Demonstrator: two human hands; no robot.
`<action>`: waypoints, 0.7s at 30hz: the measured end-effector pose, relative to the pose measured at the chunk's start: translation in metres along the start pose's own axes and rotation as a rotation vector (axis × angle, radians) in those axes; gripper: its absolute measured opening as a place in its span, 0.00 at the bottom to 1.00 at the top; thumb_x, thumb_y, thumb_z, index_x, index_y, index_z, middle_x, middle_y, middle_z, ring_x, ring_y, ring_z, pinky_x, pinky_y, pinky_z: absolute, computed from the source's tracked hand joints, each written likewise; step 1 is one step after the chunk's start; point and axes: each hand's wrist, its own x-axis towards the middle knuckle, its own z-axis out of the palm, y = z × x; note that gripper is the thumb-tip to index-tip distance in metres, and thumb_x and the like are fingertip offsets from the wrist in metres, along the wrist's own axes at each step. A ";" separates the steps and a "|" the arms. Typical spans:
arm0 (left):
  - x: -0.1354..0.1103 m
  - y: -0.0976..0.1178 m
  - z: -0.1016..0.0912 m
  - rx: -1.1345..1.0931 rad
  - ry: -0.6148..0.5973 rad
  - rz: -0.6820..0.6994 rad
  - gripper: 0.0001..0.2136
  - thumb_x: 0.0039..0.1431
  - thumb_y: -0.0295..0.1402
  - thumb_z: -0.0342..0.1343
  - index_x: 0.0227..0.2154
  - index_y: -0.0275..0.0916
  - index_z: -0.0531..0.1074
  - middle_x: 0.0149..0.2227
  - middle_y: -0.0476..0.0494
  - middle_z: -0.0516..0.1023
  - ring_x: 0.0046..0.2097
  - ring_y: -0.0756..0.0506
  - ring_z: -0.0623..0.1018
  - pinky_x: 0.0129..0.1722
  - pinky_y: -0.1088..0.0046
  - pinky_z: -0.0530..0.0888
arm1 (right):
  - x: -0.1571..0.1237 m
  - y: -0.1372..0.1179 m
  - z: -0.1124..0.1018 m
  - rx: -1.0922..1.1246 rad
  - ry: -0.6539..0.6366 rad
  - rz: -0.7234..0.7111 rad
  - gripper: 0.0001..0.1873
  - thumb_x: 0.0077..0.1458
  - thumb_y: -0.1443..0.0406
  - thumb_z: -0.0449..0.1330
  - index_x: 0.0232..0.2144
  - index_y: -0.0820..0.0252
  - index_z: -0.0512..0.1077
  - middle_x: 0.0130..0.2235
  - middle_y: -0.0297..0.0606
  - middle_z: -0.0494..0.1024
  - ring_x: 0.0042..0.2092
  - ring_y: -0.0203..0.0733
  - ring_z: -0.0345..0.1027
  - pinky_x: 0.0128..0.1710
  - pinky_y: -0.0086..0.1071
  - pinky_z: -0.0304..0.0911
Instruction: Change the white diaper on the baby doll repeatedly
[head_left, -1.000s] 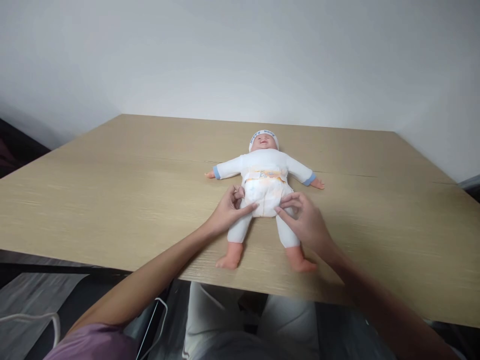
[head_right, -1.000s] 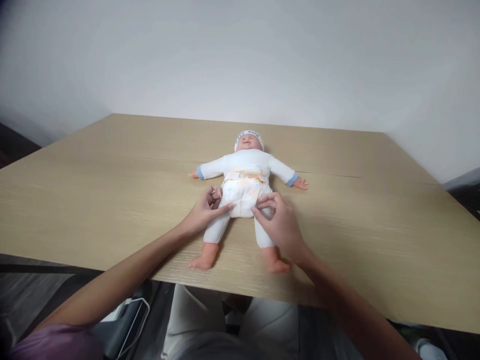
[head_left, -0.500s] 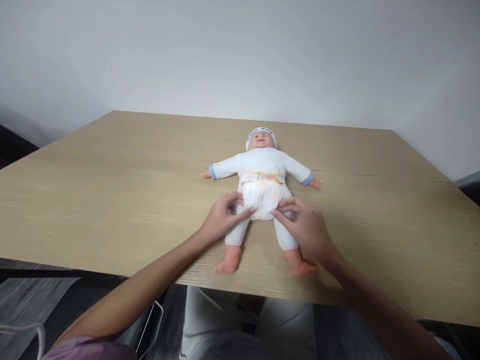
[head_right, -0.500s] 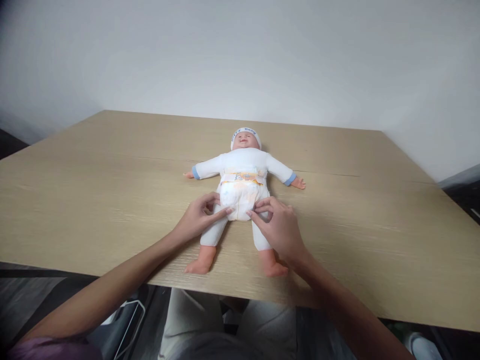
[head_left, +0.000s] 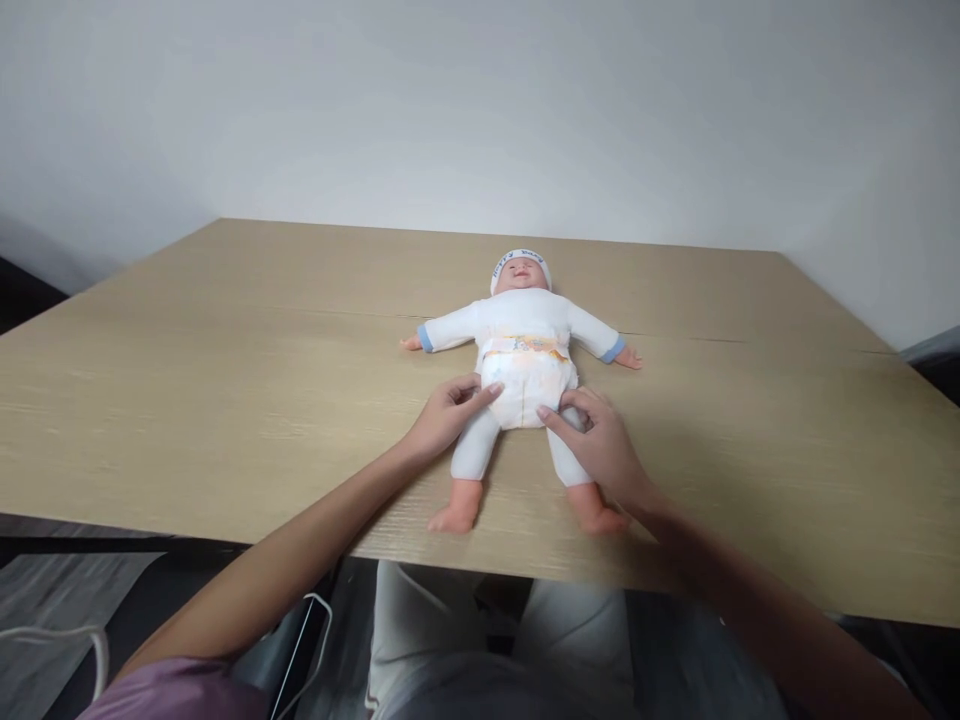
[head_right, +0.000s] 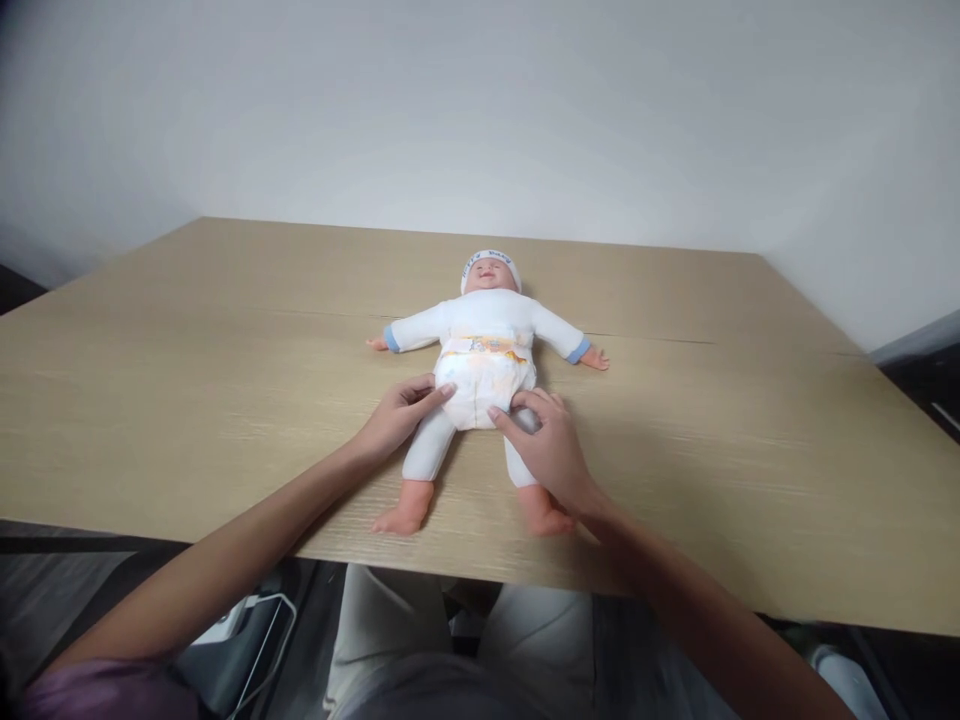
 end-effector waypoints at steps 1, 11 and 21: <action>0.001 -0.001 0.000 0.022 0.010 0.018 0.24 0.62 0.57 0.72 0.37 0.37 0.81 0.36 0.46 0.81 0.37 0.47 0.74 0.36 0.71 0.67 | 0.000 0.001 0.000 0.000 0.025 -0.003 0.14 0.64 0.50 0.71 0.34 0.51 0.81 0.39 0.37 0.81 0.45 0.51 0.72 0.51 0.46 0.68; -0.006 -0.003 0.007 0.187 0.164 0.171 0.23 0.65 0.57 0.69 0.37 0.38 0.83 0.40 0.44 0.85 0.41 0.44 0.80 0.42 0.68 0.74 | -0.003 0.009 -0.001 -0.166 0.129 -0.169 0.14 0.66 0.51 0.69 0.38 0.54 0.83 0.46 0.44 0.76 0.51 0.55 0.74 0.59 0.53 0.71; 0.040 -0.003 -0.073 1.123 0.179 0.575 0.20 0.75 0.48 0.54 0.55 0.41 0.82 0.60 0.31 0.84 0.61 0.31 0.77 0.68 0.47 0.63 | 0.042 0.068 -0.043 -0.551 0.154 -0.329 0.18 0.72 0.54 0.57 0.53 0.58 0.78 0.54 0.54 0.82 0.58 0.63 0.72 0.64 0.57 0.63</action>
